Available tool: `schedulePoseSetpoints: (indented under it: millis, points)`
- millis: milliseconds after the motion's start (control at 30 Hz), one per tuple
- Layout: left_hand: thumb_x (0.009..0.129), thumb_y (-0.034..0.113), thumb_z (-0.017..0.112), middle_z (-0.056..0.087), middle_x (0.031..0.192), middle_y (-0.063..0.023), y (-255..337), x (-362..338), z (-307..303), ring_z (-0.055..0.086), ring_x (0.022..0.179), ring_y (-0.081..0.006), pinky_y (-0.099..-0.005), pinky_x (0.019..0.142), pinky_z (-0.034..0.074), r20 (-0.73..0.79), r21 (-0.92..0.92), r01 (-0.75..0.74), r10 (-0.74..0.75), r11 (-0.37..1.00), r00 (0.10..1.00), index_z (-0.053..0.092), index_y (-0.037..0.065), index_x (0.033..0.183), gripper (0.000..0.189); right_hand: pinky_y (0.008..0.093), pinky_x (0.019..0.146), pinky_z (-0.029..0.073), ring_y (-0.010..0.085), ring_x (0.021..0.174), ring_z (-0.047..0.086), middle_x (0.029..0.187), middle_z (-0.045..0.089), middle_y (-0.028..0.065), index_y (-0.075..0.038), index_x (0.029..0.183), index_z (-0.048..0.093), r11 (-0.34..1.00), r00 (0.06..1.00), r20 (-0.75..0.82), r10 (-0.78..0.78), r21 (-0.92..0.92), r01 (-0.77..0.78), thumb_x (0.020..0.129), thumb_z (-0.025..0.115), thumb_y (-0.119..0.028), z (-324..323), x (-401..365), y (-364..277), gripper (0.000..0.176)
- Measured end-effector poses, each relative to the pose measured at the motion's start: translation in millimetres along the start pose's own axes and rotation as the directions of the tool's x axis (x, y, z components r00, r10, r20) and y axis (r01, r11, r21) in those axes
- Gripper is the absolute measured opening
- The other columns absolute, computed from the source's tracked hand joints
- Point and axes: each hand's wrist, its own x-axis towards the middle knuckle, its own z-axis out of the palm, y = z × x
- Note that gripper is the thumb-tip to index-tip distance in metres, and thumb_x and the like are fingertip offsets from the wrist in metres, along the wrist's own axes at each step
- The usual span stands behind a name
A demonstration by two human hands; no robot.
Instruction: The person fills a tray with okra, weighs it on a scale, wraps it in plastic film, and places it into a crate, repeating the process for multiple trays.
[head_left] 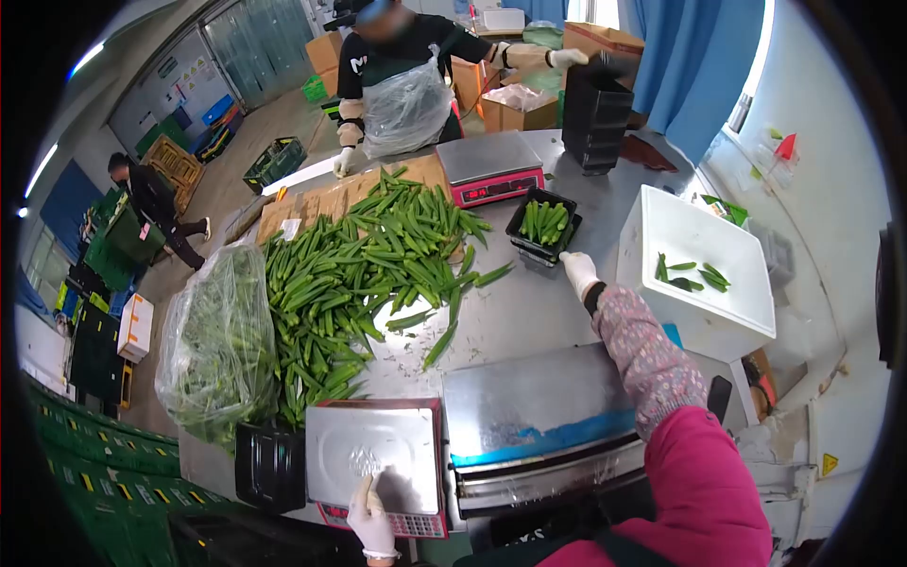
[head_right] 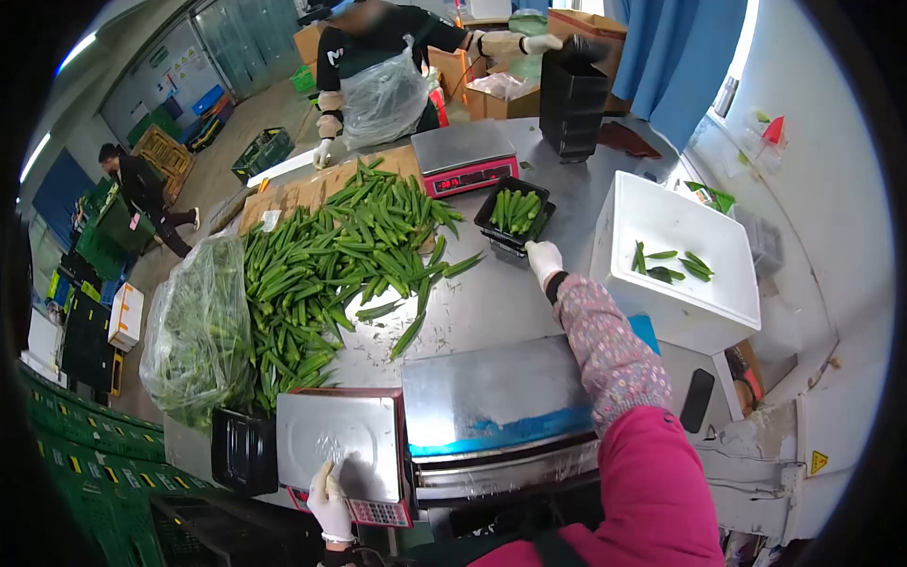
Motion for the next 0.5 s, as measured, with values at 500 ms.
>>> schedulePoseSetpoints:
  millis: [500]
  points:
    - [0.094, 0.003, 0.058, 0.067, 0.112, -0.0154, -2, 30, 21, 0.064, 0.101, -0.0317, -0.0381, 0.090, 0.051, 0.118, 0.320, -0.304, 0.280, 0.897, 0.953, 0.066, 0.005, 0.118, 0.026, 0.0435, 0.080, 0.056, 0.0390, 0.086, 0.070, 0.095, 0.069, 0.0270, 0.005, 0.106, 0.065, 0.978, 0.958, 0.199, 0.206, -0.005, -0.209, 0.083, 0.059, -0.016, 28, 57, 62, 0.031]
